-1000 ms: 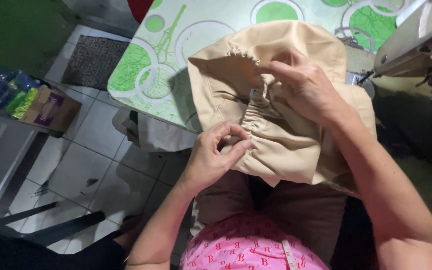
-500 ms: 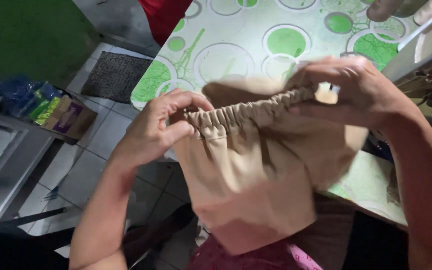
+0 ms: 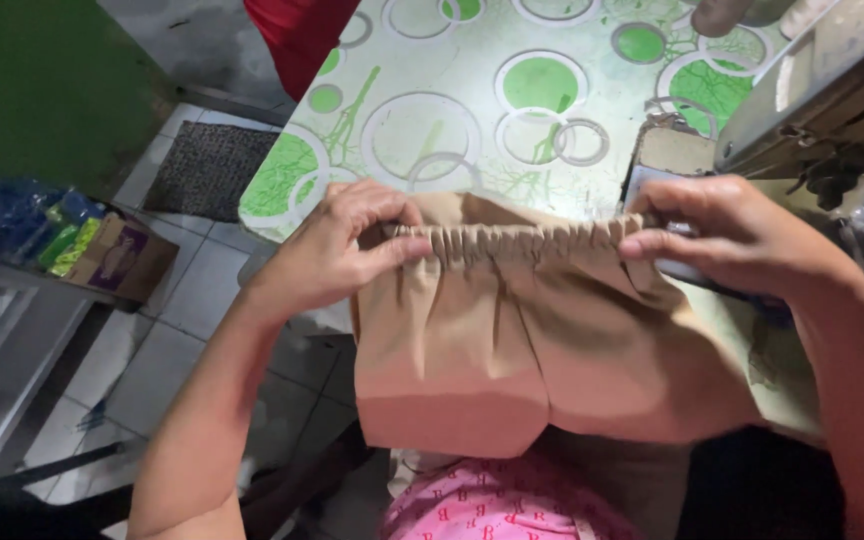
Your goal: Inspecting a pair of shorts, unpicking loose threads from the waistband using snips, and measuring the waist width with a tape measure.
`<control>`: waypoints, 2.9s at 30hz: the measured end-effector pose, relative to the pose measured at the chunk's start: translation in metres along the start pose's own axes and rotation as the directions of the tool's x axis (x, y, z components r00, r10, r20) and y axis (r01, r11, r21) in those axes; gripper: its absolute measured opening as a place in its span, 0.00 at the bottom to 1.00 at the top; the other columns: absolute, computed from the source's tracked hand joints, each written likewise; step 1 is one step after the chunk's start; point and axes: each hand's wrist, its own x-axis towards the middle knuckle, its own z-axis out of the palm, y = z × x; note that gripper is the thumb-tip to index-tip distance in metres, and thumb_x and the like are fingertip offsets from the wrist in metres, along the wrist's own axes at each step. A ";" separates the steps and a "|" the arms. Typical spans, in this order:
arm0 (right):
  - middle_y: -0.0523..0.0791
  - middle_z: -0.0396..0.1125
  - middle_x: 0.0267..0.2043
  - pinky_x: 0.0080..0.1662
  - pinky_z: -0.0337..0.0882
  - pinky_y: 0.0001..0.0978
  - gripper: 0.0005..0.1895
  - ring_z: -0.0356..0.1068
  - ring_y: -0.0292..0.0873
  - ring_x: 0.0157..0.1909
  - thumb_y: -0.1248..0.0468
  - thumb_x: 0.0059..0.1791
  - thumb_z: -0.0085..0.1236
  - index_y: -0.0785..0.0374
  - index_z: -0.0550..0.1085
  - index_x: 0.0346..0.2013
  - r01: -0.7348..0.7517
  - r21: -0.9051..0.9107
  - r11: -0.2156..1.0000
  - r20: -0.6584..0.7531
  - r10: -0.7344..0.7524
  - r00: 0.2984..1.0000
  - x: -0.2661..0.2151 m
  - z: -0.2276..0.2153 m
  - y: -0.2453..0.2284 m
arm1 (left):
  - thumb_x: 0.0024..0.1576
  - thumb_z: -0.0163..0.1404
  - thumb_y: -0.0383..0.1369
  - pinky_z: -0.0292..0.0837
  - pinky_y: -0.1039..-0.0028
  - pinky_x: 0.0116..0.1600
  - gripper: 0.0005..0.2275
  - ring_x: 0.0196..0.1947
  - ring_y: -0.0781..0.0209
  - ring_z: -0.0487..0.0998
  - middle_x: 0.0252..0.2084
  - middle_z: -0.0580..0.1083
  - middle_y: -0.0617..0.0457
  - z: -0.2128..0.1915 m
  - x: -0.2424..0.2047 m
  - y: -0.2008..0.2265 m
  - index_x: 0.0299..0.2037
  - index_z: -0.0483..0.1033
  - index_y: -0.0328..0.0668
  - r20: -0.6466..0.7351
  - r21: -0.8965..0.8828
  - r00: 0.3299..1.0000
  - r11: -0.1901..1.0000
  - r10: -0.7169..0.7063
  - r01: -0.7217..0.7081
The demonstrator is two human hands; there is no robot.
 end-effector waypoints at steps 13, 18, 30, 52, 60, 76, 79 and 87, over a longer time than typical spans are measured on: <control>0.41 0.68 0.25 0.36 0.61 0.26 0.11 0.64 0.34 0.31 0.61 0.48 0.68 0.63 0.78 0.26 -0.423 0.246 0.872 -0.125 0.461 0.878 -0.043 0.036 0.067 | 0.61 0.54 0.43 0.61 0.64 0.52 0.13 0.45 0.53 0.66 0.40 0.64 0.50 0.076 0.054 -0.038 0.34 0.70 0.42 0.075 0.083 0.996 0.996 0.038 -0.045; 0.42 0.72 0.40 0.49 0.63 0.25 0.09 0.66 0.33 0.45 0.63 0.52 0.58 0.65 0.80 0.42 -0.413 0.275 0.868 -0.098 0.453 0.886 -0.058 0.042 0.091 | 0.65 0.43 0.37 0.58 0.61 0.61 0.09 0.54 0.48 0.63 0.49 0.64 0.46 0.087 0.055 -0.051 0.38 0.64 0.40 0.133 0.011 0.991 1.000 0.002 -0.003; 0.43 0.72 0.39 0.49 0.64 0.26 0.07 0.68 0.35 0.43 0.63 0.51 0.59 0.63 0.79 0.39 -0.383 0.094 0.919 -0.205 0.394 0.896 -0.067 0.053 0.093 | 0.67 0.41 0.35 0.59 0.59 0.64 0.08 0.62 0.47 0.64 0.57 0.65 0.42 0.081 0.047 -0.046 0.45 0.66 0.36 0.126 -0.065 0.992 0.998 0.005 0.003; 0.52 0.70 0.59 0.60 0.65 0.38 0.24 0.71 0.48 0.56 0.64 0.52 0.55 0.68 0.69 0.63 -0.353 -0.231 0.907 -0.350 0.261 0.900 -0.103 0.057 0.028 | 0.67 0.42 0.54 0.56 0.38 0.72 0.27 0.70 0.27 0.62 0.70 0.65 0.35 0.156 0.004 0.022 0.70 0.66 0.47 0.025 0.529 0.941 0.794 0.339 -0.300; 0.45 0.74 0.44 0.46 0.73 0.31 0.17 0.76 0.41 0.40 0.54 0.49 0.51 0.58 0.74 0.49 -0.110 -0.089 0.990 -0.226 0.087 0.970 -0.138 0.058 -0.001 | 0.61 0.51 0.61 0.56 0.54 0.74 0.35 0.69 0.44 0.68 0.69 0.67 0.36 0.163 0.000 0.029 0.64 0.71 0.35 0.037 0.716 0.951 0.655 0.307 -0.240; 0.64 0.70 0.45 0.43 0.81 0.47 0.10 0.77 0.61 0.43 0.71 0.53 0.53 0.79 0.73 0.43 0.628 -0.186 0.756 -0.214 -0.655 0.725 -0.060 0.113 -0.050 | 0.62 0.54 0.46 0.27 0.29 0.77 0.32 0.78 0.15 0.31 0.80 0.39 0.29 0.125 -0.006 0.026 0.75 0.54 0.59 0.319 -0.013 0.900 0.951 0.297 -0.309; 0.51 0.73 0.53 0.56 0.79 0.40 0.16 0.78 0.53 0.54 0.66 0.48 0.63 0.69 0.76 0.49 0.360 -0.080 0.929 -0.276 -0.368 0.888 -0.078 0.101 -0.062 | 0.65 0.41 0.34 0.30 0.35 0.76 0.10 0.76 0.15 0.41 0.76 0.51 0.28 0.124 -0.002 0.030 0.53 0.70 0.47 0.236 -0.121 0.935 0.962 0.266 -0.244; 0.42 0.76 0.44 0.51 0.90 0.35 0.18 0.82 0.43 0.47 0.62 0.42 0.68 0.51 0.72 0.43 0.232 0.199 0.952 -0.368 -0.147 0.918 -0.194 0.073 0.080 | 0.65 0.43 0.29 0.43 0.36 0.75 0.05 0.73 0.19 0.52 0.69 0.60 0.22 0.123 0.002 0.021 0.43 0.66 0.35 0.156 -0.118 0.941 0.951 0.301 -0.285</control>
